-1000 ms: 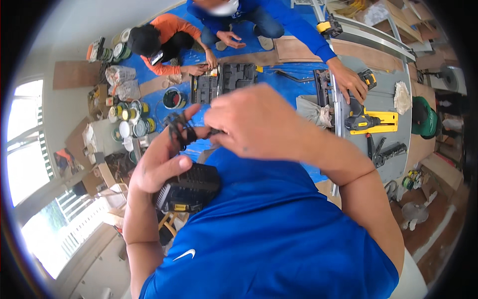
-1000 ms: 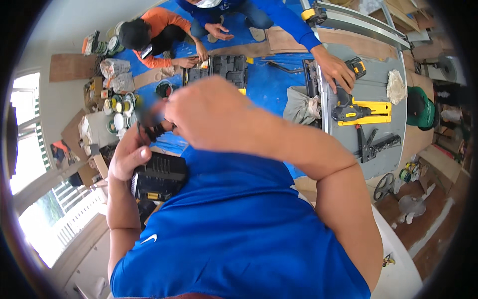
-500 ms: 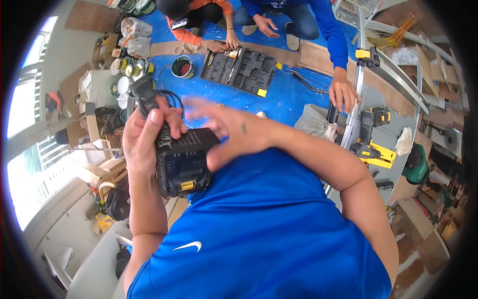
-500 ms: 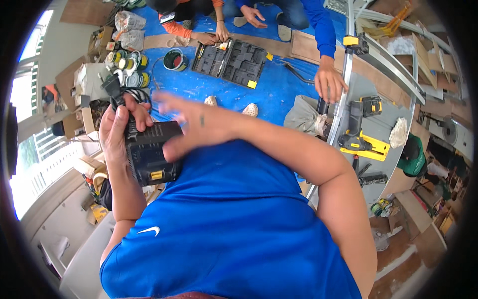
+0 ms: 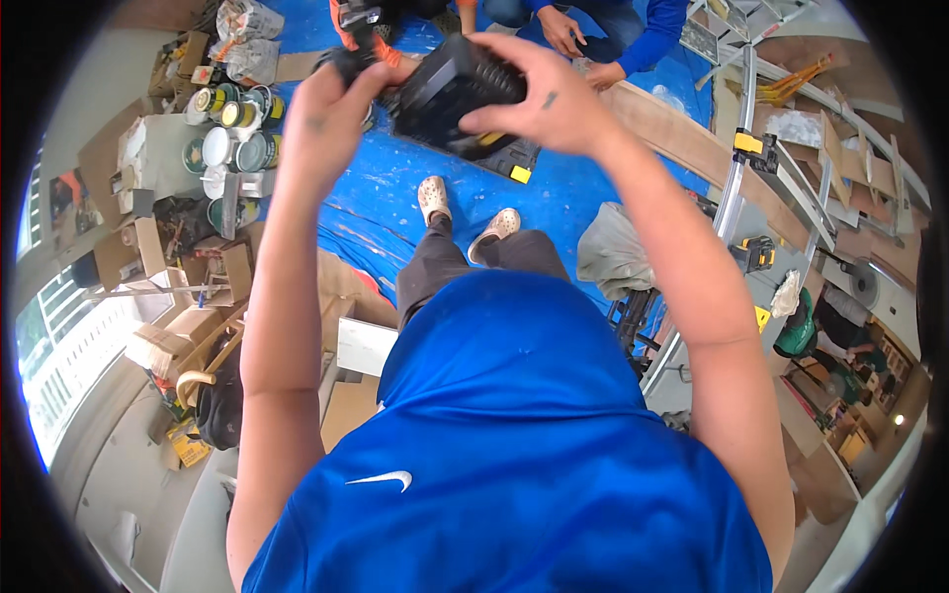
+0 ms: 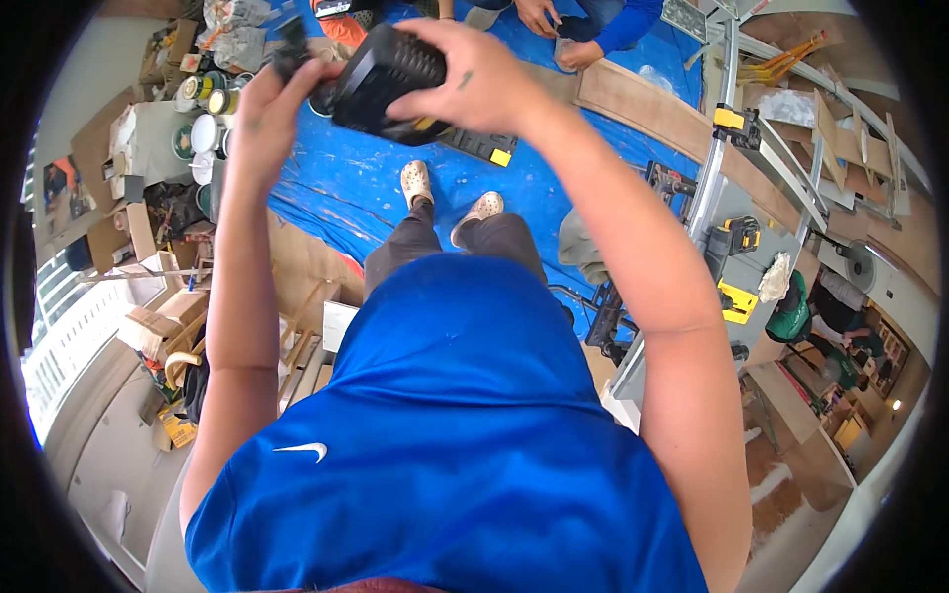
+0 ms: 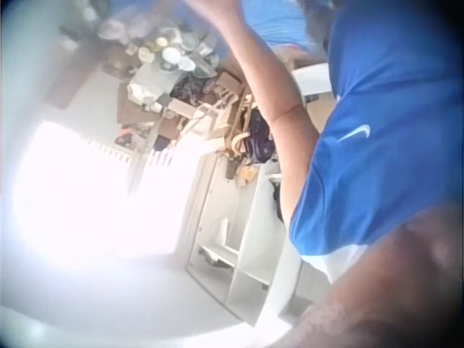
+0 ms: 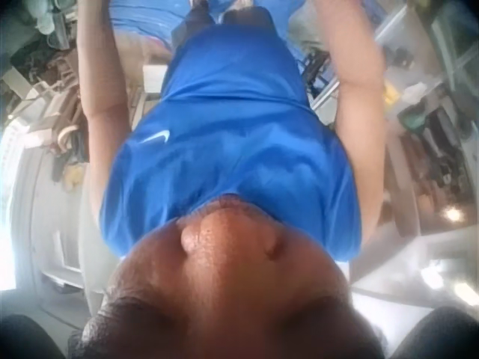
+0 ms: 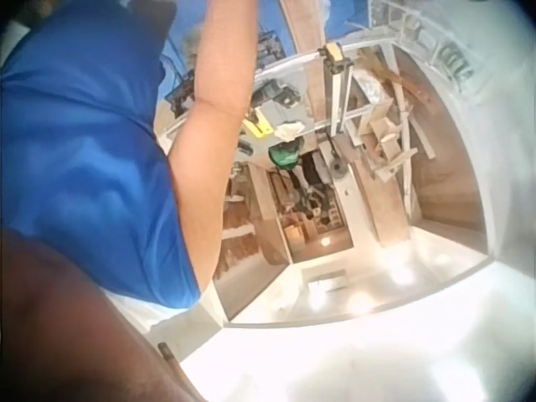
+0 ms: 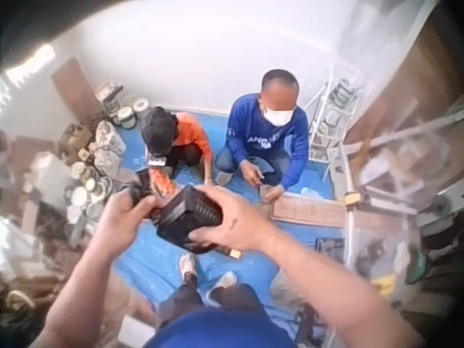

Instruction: The person assembles a caulking gun by inserting a metal rod and securing it with a screw. They then handle a power drill, removing its battery pack and placing it into a tool case. The person also handles a yellow battery charger and a black battery pack, inspecting them before placing them into the case.

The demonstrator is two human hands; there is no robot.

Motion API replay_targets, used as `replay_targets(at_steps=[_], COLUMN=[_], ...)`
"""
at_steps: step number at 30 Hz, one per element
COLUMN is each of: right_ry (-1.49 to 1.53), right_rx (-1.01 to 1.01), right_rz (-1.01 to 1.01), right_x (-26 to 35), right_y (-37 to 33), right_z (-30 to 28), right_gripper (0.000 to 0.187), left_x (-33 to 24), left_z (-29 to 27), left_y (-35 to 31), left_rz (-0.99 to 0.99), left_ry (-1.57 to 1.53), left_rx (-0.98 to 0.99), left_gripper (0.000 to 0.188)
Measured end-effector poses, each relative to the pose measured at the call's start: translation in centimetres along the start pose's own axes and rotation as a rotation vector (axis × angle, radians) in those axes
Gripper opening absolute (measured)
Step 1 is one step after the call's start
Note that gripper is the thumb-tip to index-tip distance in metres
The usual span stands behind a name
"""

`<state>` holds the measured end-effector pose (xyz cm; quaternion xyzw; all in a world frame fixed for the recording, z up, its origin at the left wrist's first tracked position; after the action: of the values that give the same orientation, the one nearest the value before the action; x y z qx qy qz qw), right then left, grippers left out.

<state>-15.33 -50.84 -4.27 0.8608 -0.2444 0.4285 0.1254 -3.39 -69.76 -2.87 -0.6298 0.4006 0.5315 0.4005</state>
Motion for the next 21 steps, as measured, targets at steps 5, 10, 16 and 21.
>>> replay_targets(at_steps=[5,10,16,21], right_ry=[0.057,0.441,0.683,0.807], right_rx=[-0.003,0.232,0.554,0.286], right_rz=[0.239,0.507,0.860,1.150], right_x=[-7.9,-21.2,-33.7,-44.3], right_y=[1.1,-2.2,-11.6,-15.1], right_z=[1.3,9.6,24.3,29.6], right_gripper=[0.073,0.059,0.059,0.063], left_x=[9.5,22.4,41.2,50.1], left_z=[3.3,7.5,12.7,15.4], left_y=[5.1,2.7,-8.2,-10.4], left_rz=[-0.150,-0.402,-0.937,-0.995], left_ry=[0.145,-0.222,-0.247,-0.318], left_rx=[0.011,0.141,0.055,-0.089], left_gripper=[0.042,0.050,0.030,0.026])
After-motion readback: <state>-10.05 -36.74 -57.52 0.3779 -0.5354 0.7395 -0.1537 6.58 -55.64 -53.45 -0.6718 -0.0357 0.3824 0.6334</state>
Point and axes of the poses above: each hand's wrist, its own y-axis towards the middle knuckle, its own z-axis out of the palm, x = y × z, the point moved 5 cm from there along y, towards the middle knuckle, and after that the axes turned 7 degrees about -y, right-handed, at the moved point
